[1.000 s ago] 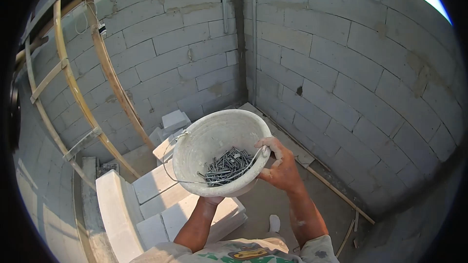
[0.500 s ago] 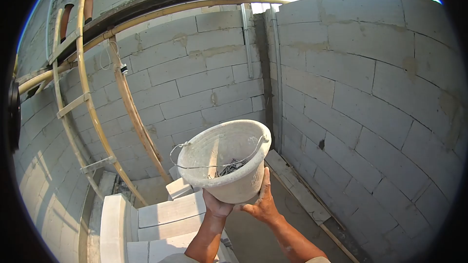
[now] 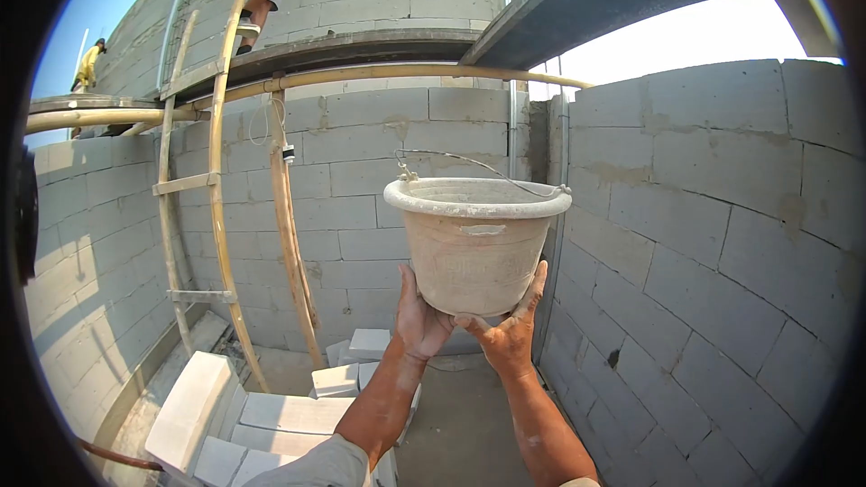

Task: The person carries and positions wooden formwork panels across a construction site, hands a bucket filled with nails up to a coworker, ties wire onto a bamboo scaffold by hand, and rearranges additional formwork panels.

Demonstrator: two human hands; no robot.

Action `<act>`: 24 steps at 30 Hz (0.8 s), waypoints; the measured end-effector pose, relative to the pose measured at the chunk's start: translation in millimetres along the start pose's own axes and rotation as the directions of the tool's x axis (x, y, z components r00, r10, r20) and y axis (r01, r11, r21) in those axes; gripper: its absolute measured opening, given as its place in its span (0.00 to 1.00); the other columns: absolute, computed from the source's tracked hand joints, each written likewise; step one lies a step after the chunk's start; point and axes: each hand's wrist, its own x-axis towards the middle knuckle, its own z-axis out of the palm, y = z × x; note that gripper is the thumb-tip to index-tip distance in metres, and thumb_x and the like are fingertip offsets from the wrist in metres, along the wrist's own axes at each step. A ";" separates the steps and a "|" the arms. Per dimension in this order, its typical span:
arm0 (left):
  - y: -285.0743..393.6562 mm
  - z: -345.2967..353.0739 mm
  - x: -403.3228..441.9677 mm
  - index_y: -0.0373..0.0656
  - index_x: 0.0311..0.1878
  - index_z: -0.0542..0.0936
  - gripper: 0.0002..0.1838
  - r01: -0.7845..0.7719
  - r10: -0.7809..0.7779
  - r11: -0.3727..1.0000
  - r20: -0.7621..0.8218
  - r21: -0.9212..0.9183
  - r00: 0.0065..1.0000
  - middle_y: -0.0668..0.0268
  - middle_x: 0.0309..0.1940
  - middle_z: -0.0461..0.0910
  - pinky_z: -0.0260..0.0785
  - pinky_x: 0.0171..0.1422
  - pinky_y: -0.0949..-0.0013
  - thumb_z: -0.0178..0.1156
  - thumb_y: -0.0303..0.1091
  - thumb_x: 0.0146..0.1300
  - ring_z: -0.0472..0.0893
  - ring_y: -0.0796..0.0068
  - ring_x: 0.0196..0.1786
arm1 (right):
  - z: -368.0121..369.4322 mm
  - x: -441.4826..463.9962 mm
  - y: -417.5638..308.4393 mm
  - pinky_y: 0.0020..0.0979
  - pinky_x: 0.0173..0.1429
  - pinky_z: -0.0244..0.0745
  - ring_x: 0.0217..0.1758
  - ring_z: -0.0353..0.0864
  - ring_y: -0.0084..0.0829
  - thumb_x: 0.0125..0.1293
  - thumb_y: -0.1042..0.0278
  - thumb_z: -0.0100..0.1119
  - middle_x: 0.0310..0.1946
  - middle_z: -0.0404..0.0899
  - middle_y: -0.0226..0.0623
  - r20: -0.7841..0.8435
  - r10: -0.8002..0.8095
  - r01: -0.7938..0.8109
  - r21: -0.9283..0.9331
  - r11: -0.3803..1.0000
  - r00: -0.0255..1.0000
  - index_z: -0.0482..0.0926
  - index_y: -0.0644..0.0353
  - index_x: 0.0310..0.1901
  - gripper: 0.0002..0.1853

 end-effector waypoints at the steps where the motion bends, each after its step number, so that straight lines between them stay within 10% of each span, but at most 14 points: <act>1: 1.4 6.0 9.4 0.41 0.66 0.57 0.39 -0.038 0.038 0.999 0.025 0.023 0.999 0.55 0.60 0.65 0.75 0.50 0.62 0.29 0.66 0.65 0.74 0.61 0.56 | -1.6 11.8 -0.1 0.43 0.70 0.55 0.71 0.48 0.47 0.34 0.36 0.73 0.66 0.42 0.56 0.014 -0.020 0.020 0.012 1.000 1.000 0.26 0.65 0.67 0.74; 11: 9.1 35.2 90.9 0.36 0.62 0.61 0.39 -0.308 0.266 0.884 0.163 0.352 0.950 0.54 0.53 0.70 0.74 0.56 0.67 0.45 0.64 0.62 0.76 0.66 0.52 | -19.7 131.1 -14.1 0.39 0.67 0.60 0.67 0.56 0.51 0.43 0.40 0.71 0.61 0.51 0.61 0.078 -0.225 0.233 -0.126 0.964 0.971 0.28 0.72 0.66 0.69; 17: 27.6 46.7 130.9 0.32 0.60 0.61 0.43 -0.278 0.251 0.933 0.139 0.230 0.958 0.50 0.51 0.70 0.72 0.58 0.66 0.47 0.66 0.59 0.74 0.63 0.55 | -19.2 165.9 -55.6 0.45 0.58 0.69 0.61 0.61 0.60 0.46 0.33 0.64 0.55 0.52 0.70 0.148 -0.328 0.358 -0.477 0.803 0.933 0.31 0.76 0.66 0.67; 24: 72.8 88.1 174.9 0.30 0.61 0.58 0.51 -0.303 0.237 0.876 0.212 0.376 0.948 0.50 0.49 0.72 0.77 0.45 0.71 0.43 0.74 0.55 0.79 0.68 0.49 | -2.5 227.8 -123.1 0.42 0.62 0.65 0.63 0.62 0.58 0.40 0.30 0.67 0.57 0.57 0.71 0.134 -0.173 0.219 -0.619 0.754 0.976 0.34 0.77 0.66 0.70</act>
